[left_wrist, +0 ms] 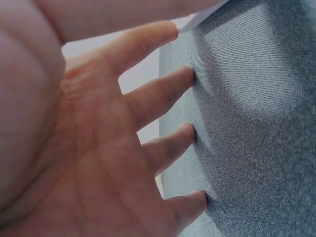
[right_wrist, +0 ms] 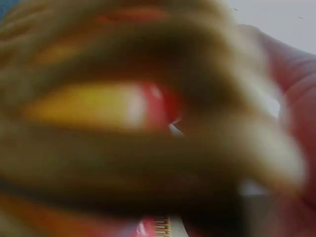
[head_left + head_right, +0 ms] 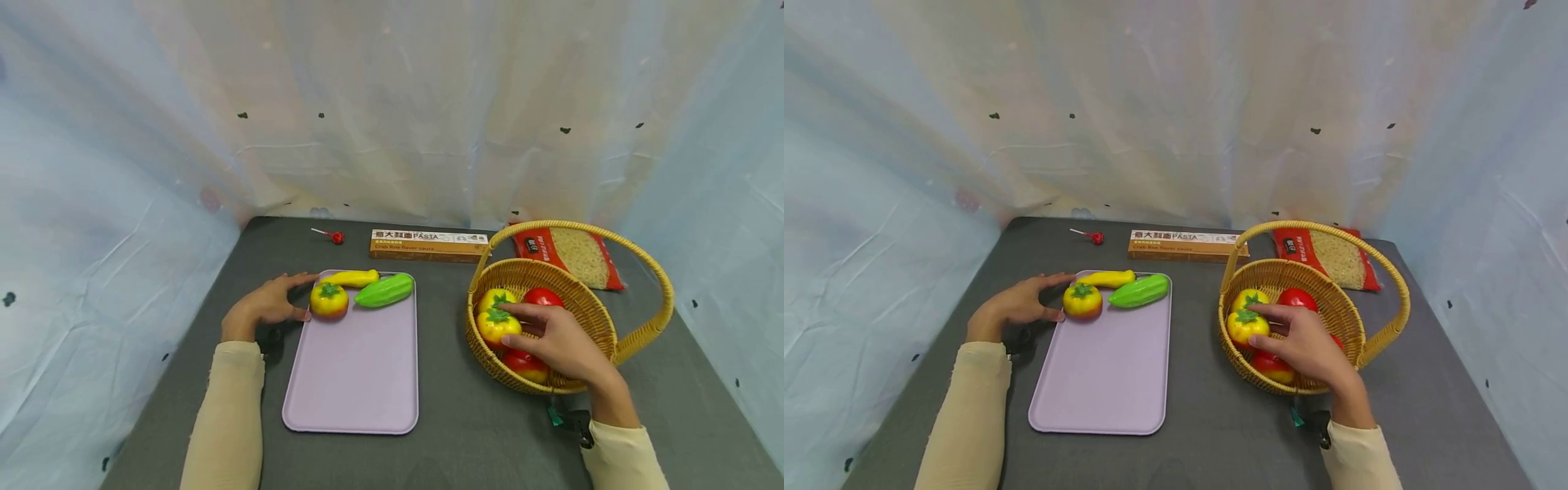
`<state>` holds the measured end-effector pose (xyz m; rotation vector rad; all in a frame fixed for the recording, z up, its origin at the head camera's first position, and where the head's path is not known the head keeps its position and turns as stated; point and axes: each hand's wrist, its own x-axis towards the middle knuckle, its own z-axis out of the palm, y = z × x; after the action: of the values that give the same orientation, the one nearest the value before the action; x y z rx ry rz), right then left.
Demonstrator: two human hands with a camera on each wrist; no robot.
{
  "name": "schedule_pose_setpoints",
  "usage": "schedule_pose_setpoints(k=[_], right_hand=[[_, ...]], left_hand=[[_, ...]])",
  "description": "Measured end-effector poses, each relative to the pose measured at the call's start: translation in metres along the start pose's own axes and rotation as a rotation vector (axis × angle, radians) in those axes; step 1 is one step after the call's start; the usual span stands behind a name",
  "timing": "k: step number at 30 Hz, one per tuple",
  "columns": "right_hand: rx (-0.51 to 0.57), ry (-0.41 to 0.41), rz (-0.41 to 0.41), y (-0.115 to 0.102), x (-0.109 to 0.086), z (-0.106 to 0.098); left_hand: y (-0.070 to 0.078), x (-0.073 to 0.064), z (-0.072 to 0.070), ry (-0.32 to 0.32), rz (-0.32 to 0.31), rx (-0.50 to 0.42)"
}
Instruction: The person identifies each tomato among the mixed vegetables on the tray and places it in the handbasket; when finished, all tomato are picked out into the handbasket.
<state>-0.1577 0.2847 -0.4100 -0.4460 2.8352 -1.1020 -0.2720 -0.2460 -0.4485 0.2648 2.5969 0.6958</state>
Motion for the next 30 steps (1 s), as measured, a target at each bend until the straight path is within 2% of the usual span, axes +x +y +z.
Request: schedule_pose_setpoints(k=[7,12,14,17,22,30], right_hand=[[-0.116,0.059,0.03,-0.002,0.003,0.004],[-0.079,0.102,0.041,-0.009,-0.002,-0.004],[-0.027,0.114,0.019,-0.012,-0.003,-0.005],[0.11,0.11,-0.034,-0.015,-0.001,-0.002],[0.362,0.07,-0.16,-0.03,0.014,0.011],[0.513,-0.043,-0.316,-0.079,0.054,0.048]], left_hand=[[0.001,0.0,0.0,-0.001,-0.007,-0.003],[0.001,-0.001,0.0,-0.003,-0.014,-0.004],[0.001,-0.001,-0.001,-0.002,-0.015,-0.003],[0.002,-0.001,-0.001,-0.001,-0.015,0.001],[0.001,-0.002,-0.002,-0.005,-0.007,0.0],[0.002,-0.001,-0.002,-0.007,0.0,0.003]])
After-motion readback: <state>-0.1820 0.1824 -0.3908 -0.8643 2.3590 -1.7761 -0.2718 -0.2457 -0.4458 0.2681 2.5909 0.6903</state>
